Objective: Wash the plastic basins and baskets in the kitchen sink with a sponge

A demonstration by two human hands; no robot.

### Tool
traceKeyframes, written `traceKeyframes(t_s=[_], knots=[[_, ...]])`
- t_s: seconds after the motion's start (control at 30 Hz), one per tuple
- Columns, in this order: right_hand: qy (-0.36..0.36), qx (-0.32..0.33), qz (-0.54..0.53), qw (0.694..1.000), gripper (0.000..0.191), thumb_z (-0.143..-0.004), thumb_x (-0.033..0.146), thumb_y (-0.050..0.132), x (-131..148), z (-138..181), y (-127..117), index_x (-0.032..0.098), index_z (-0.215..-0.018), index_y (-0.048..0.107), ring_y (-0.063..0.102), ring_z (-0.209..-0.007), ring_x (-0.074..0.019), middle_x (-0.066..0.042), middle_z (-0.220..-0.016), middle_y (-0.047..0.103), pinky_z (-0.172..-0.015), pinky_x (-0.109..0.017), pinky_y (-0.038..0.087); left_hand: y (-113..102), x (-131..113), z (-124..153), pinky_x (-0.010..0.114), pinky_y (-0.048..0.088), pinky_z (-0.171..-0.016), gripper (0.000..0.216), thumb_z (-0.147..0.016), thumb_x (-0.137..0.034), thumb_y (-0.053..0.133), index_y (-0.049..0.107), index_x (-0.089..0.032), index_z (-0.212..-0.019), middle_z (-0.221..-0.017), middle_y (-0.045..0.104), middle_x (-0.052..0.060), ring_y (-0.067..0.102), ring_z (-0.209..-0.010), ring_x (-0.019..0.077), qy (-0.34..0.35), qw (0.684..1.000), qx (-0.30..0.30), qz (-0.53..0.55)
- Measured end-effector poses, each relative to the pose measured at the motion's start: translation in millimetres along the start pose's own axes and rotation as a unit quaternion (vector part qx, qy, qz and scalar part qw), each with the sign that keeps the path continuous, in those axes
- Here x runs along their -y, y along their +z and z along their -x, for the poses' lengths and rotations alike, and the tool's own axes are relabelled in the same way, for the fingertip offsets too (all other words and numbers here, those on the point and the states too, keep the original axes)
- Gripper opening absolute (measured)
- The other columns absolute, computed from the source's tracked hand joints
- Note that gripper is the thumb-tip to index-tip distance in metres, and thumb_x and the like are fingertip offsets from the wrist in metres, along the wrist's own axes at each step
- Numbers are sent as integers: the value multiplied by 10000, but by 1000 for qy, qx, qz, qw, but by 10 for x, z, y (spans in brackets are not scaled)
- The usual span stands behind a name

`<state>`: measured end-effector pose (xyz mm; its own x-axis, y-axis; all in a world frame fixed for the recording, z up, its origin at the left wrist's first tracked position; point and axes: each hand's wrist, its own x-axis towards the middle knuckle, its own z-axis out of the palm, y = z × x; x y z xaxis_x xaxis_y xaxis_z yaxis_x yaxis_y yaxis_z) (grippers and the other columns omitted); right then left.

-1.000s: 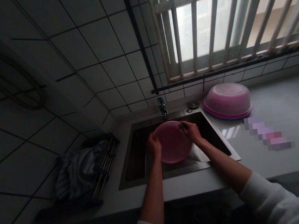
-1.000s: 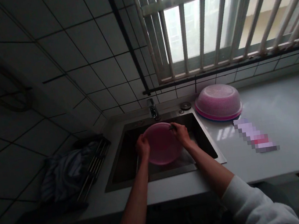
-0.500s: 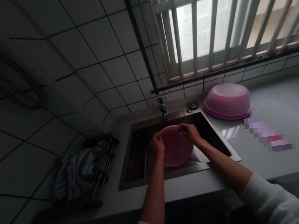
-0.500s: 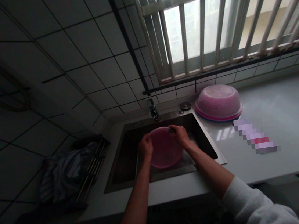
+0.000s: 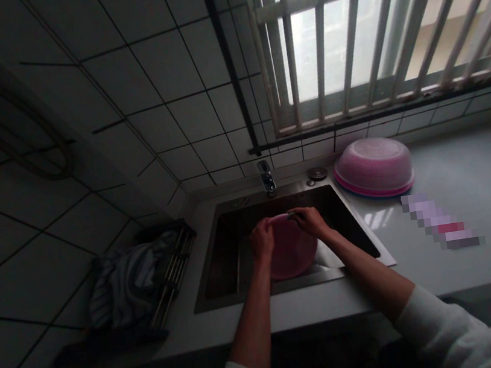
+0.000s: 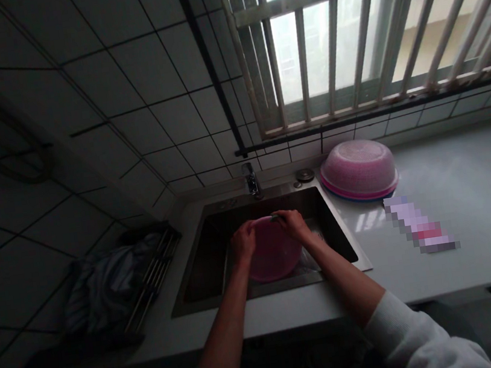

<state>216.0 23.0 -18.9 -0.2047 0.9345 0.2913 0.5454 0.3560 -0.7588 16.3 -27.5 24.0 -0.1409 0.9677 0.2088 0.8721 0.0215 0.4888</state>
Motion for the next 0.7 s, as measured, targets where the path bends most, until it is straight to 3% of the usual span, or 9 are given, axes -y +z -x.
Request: traceKeyframes(t_s=[0.2,0.43,0.7], knots=[[-63,29,-35,997,304,-975,207,612,200,57,83,273,-1211,791,773,-1066,-218,-35,-1177,805,-960,-285,567,103,-43,11,263,484,-901,253,-1046,-262,522,759,-292,-1126,-1168,787,42,730,-1065,185,97,994,53,-22],[17,-5,-4,1000,298,-979,241,617,61,9,-104,265,-1223,785,765,-1111,-247,-46,-1195,798,-969,-324,578,-4,69,-21,300,507,-878,241,-1024,-269,559,750,-267,-1171,-1181,789,76,737,-1063,228,-38,998,-35,33],[-14,18,-8,1000,321,-974,243,628,121,20,10,284,-1257,773,769,-1092,-224,-37,-1201,797,-958,-289,575,63,30,-7,302,505,-950,251,-1016,-246,548,760,-292,-1144,-1191,784,48,722,-1085,213,18,999,6,43]])
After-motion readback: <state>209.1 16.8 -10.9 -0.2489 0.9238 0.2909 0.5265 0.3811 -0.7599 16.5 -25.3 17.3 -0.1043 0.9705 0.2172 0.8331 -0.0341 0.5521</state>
